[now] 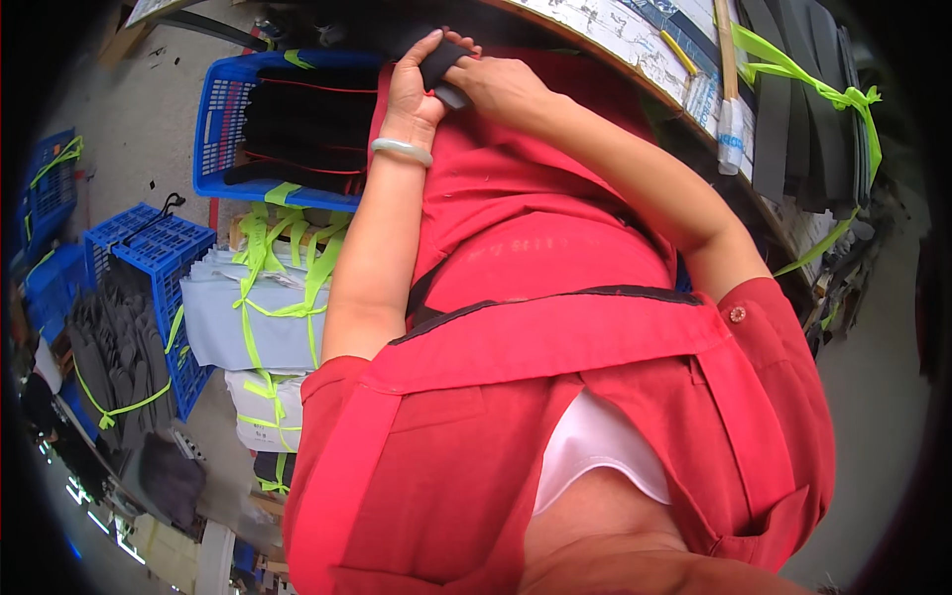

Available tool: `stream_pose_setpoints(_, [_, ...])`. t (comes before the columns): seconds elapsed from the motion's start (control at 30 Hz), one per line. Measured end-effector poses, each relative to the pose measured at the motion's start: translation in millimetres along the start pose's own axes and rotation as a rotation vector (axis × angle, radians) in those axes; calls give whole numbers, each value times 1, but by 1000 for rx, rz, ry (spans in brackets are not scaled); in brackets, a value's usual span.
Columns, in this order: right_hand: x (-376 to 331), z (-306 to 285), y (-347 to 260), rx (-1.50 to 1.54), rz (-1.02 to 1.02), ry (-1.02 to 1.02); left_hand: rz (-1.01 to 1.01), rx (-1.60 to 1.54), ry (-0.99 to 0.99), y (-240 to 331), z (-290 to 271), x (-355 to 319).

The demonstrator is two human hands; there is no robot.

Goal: Hand-sewing or stitching together fabric and foam components of a product.

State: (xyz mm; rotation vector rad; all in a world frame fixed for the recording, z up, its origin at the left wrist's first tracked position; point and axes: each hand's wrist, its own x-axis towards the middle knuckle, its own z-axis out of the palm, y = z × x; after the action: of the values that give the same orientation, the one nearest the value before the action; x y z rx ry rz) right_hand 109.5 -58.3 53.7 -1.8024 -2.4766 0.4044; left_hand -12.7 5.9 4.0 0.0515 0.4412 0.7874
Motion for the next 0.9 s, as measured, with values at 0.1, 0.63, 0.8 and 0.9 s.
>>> stream_pose_setpoints(0.1, [-40,-22,-11,134,-36,148,-66,-37,5,3,1,-4])
stream_pose_setpoints(0.63, [0,-3,6,218,-53,112,-27,-77,-123,-3,-5,-2])
stream_pose_setpoints(0.8, [13,7,10,348,-139,161,-35,-106,-70,11,11,-26])
stream_pose_setpoints(0.9, [-17,-22,-29,339,-317,295,101,-69,-55,27,-6,-51])
